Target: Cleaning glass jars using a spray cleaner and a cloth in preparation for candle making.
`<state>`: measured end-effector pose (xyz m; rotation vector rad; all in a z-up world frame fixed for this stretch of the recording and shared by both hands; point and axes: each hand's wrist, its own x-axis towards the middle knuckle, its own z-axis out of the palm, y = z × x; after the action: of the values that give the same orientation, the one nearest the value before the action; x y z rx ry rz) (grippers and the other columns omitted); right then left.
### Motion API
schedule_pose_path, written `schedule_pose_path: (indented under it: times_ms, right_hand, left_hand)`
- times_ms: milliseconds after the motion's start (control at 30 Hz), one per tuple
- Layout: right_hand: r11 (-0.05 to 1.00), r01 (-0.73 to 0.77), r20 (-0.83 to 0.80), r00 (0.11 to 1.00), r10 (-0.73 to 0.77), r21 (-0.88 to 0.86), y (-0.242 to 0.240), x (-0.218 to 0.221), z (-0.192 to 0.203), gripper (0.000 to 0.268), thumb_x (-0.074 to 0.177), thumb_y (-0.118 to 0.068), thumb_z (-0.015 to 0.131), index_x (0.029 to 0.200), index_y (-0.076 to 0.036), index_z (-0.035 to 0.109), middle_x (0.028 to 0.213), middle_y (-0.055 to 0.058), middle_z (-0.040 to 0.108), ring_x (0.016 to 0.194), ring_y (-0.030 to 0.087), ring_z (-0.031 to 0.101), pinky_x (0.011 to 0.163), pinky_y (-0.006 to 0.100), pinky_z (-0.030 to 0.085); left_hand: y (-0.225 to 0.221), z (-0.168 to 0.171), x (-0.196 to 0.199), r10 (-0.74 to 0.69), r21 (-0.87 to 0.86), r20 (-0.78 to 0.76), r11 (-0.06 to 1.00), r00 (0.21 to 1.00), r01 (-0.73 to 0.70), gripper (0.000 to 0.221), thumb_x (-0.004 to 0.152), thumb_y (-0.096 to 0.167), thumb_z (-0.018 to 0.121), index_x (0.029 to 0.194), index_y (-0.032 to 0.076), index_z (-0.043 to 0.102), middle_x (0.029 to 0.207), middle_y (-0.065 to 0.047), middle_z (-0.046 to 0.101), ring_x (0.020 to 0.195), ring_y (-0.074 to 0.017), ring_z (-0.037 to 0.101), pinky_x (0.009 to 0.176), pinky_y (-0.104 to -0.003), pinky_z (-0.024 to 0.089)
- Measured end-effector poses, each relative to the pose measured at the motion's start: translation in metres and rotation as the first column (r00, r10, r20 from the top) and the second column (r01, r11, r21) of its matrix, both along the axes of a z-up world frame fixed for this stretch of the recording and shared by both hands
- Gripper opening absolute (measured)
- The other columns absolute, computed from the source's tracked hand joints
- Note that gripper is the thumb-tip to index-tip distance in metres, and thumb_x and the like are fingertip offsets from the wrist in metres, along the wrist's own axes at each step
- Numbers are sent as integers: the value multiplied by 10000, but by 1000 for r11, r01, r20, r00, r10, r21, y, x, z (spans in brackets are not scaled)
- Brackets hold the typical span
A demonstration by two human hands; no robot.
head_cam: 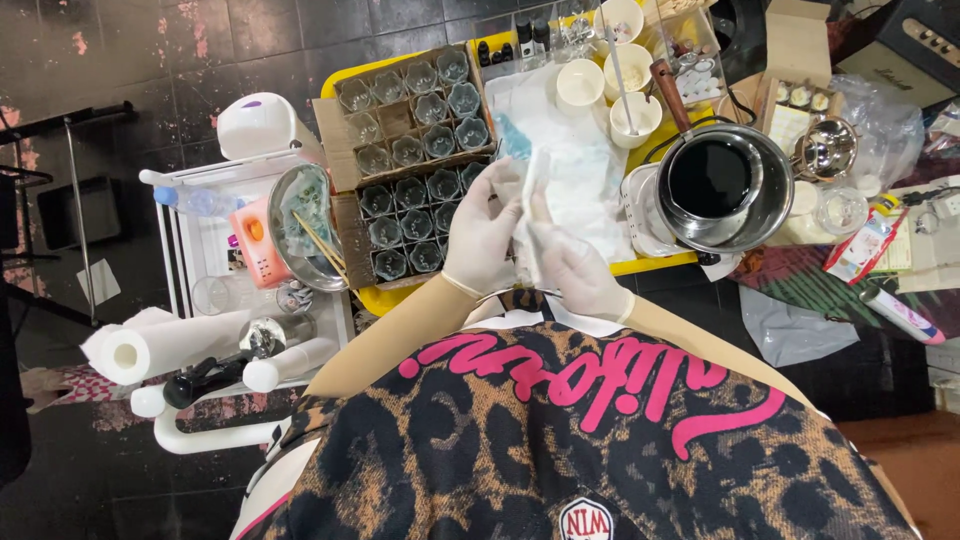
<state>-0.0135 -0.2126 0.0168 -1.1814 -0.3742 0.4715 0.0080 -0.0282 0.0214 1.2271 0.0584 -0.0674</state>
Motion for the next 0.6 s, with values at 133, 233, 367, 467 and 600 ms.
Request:
schedule_pose_path:
  times_ms: [133, 233, 367, 467, 600]
  right_hand:
    - [920, 77, 530, 835, 151, -384, -1, 9, 14, 526, 1055, -73, 417, 1563, 52, 371, 1706, 233, 215, 1599, 316, 229, 1268, 375, 231]
    - [906, 94, 551, 818, 165, -412, 1, 14, 23, 480, 1056, -51, 407, 1525, 50, 424, 1704, 249, 206, 1601, 327, 225, 1271, 382, 235]
    - [949, 202, 368, 924, -103, -241, 4, 23, 52, 473, 1127, -149, 334, 1543, 57, 421, 1611, 211, 451, 1516, 314, 430, 1277, 403, 306]
    - [980, 178, -212, 965, -157, 88, 8, 26, 74, 536, 1136, -294, 283, 1521, 49, 432, 1547, 195, 505, 1428, 300, 509, 1230, 424, 385]
    - [928, 168, -573, 817, 58, 333, 0, 31, 52, 553, 1133, -380, 289, 1504, -1, 448, 1461, 162, 551, 1335, 274, 562, 1158, 435, 440]
  left_hand:
    - [6, 4, 9, 6, -276, -178, 960, 984, -56, 520, 1012, 114, 628, 1484, 4, 441, 1345, -103, 596, 1207, -190, 608, 1037, -326, 517]
    - [13, 14, 8, -25, -399, -216, 915, 976, -65, 517, 995, 113, 649, 1464, 19, 451, 1345, -79, 592, 1223, -176, 601, 1040, -323, 508]
    - [19, 3, 4, -68, -238, 7, 969, 998, 68, 542, 935, 72, 753, 1429, 43, 531, 1379, -75, 597, 1335, -232, 545, 1190, -440, 398]
    - [21, 33, -4, -201, 468, 259, 882, 945, 60, 495, 883, 87, 786, 1348, 83, 617, 1470, -90, 627, 1610, -298, 262, 1304, -481, -21]
    - [18, 40, -8, -318, 776, 383, 620, 867, -115, 565, 806, 203, 822, 1338, 161, 638, 1429, -31, 655, 1590, -332, 253, 1283, -491, -76]
